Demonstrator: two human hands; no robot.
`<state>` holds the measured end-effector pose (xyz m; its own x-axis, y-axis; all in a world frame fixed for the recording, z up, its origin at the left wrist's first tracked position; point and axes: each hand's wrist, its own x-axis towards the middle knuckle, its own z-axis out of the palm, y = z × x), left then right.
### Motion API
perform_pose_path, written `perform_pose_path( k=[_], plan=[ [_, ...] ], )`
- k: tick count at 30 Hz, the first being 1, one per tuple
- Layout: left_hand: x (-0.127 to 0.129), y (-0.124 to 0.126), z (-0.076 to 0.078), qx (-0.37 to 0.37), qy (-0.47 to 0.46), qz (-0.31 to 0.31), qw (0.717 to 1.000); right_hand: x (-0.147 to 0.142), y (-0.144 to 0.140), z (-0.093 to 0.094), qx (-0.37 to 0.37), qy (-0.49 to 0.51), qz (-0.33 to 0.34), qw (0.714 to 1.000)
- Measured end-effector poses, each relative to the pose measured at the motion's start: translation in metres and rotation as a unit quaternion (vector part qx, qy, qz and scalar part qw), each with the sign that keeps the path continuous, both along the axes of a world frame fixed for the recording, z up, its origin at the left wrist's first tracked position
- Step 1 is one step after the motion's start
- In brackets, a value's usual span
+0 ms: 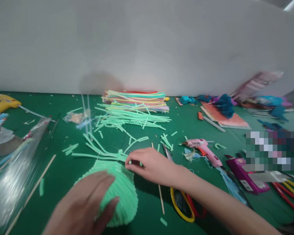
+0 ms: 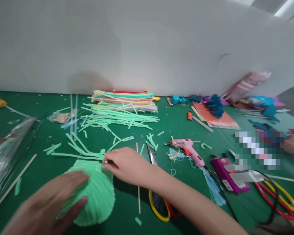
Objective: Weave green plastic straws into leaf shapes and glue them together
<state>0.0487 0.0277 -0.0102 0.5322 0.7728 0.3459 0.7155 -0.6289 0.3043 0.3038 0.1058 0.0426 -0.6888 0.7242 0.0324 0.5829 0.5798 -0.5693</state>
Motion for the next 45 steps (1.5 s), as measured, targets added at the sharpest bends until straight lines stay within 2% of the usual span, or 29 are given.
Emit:
perform_pose_path(
  k=[1, 2, 3, 5, 8, 14, 21, 27, 37, 43, 45],
  plan=[
    [0.015, 0.009, 0.0, 0.013, 0.065, -0.05, 0.997, 0.002, 0.0, -0.001, 0.0, -0.002, -0.007, 1.0],
    [0.029, 0.017, -0.002, 0.041, 0.09, -0.083, 0.992, 0.005, -0.001, -0.001, 0.002, -0.004, -0.017, 1.0],
    [0.039, 0.023, -0.005, 0.055, 0.105, -0.096, 0.988, 0.009, -0.002, -0.002, 0.003, -0.004, -0.029, 1.0],
    [0.049, 0.028, -0.012, 0.048, 0.125, -0.079, 0.988, 0.018, -0.006, -0.003, 0.008, 0.007, -0.053, 0.999],
    [0.047, 0.026, -0.017, 0.02, 0.14, -0.058, 0.988, 0.033, -0.018, -0.007, 0.028, 0.035, -0.082, 0.996],
    [0.043, 0.026, -0.014, -0.025, 0.125, -0.059, 0.99, 0.051, -0.048, -0.02, 0.081, 0.065, -0.116, 0.988],
    [0.045, 0.025, -0.015, -0.045, 0.109, -0.055, 0.992, 0.052, -0.073, -0.037, 0.178, 0.076, -0.117, 0.974],
    [0.046, 0.026, -0.017, -0.034, 0.121, -0.053, 0.991, 0.047, -0.08, -0.034, 0.206, 0.05, -0.101, 0.972],
    [0.045, 0.024, -0.016, -0.035, 0.087, -0.065, 0.993, 0.038, -0.073, -0.018, 0.204, 0.055, -0.081, 0.974],
    [0.047, 0.024, -0.017, -0.034, 0.106, -0.075, 0.991, 0.013, -0.036, -0.004, 0.097, 0.011, 0.02, 0.995],
    [0.044, 0.025, -0.018, -0.041, 0.071, -0.087, 0.993, 0.0, -0.019, -0.001, 0.055, -0.019, 0.047, 0.997]
  ],
)
